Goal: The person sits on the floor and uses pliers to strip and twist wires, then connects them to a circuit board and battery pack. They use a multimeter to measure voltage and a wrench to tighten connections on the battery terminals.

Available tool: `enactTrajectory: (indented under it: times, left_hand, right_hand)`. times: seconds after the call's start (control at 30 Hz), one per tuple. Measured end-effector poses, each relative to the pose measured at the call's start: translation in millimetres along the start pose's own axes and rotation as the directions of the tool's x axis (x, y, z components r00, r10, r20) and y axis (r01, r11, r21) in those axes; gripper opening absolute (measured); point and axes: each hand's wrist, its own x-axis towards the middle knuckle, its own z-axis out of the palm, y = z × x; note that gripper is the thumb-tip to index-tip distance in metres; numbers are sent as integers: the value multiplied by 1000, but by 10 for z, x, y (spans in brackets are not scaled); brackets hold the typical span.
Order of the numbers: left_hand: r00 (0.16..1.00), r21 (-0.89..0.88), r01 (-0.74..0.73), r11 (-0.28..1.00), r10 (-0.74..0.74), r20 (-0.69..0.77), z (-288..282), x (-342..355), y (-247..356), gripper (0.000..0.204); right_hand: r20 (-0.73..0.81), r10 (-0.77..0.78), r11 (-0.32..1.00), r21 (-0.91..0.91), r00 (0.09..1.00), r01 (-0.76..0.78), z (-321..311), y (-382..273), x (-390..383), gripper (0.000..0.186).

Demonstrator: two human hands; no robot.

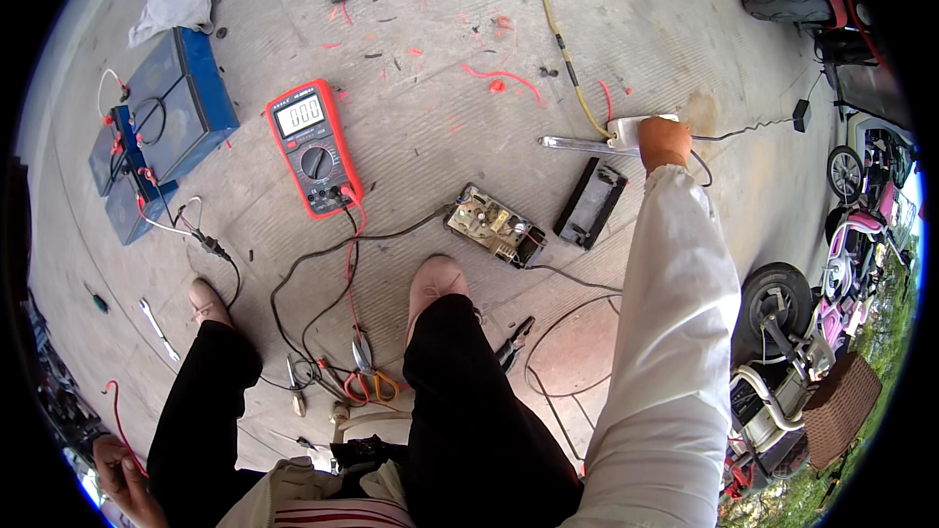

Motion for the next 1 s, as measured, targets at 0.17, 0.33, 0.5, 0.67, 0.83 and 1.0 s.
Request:
enactTrajectory:
  times: [0.17, 0.33, 0.5, 0.67, 0.83, 1.0]
  left_hand:
    - [1000, -33, 0, 999, -1, -6, -50, -49, -75, 13]
    - [1000, -30, -17, 999, 17, -4, -56, -31, -92, 13]
    - [1000, -37, -8, 999, 7, -12, -41, -20, -70, 13]
    - [1000, -73, -6, 997, 5, -22, 18, 8, -49, 14]
    - [998, 53, -5, 999, 8, -57, -87, -98, -128, 16]
    - [1000, -34, -11, 999, 10, -29, 6, -32, 10, 15]
  right_hand:
    - [19, -57, 998, -39, 998, 58, 5, -50, 2, 23]
    - [-29, -16, 1000, -15, 999, 16, 108, -45, -31, 20]
    - [-2, -17, 1000, 11, 1000, 17, 111, 15, -47, 20]
    - [10, -20, 999, 41, 1000, 19, 26, 89, -126, 19]
    - [89, 116, 947, 292, 989, -137, -160, 71, -277, 35]
    - [25, 278, 816, 522, 960, -250, 143, 176, -481, 43]
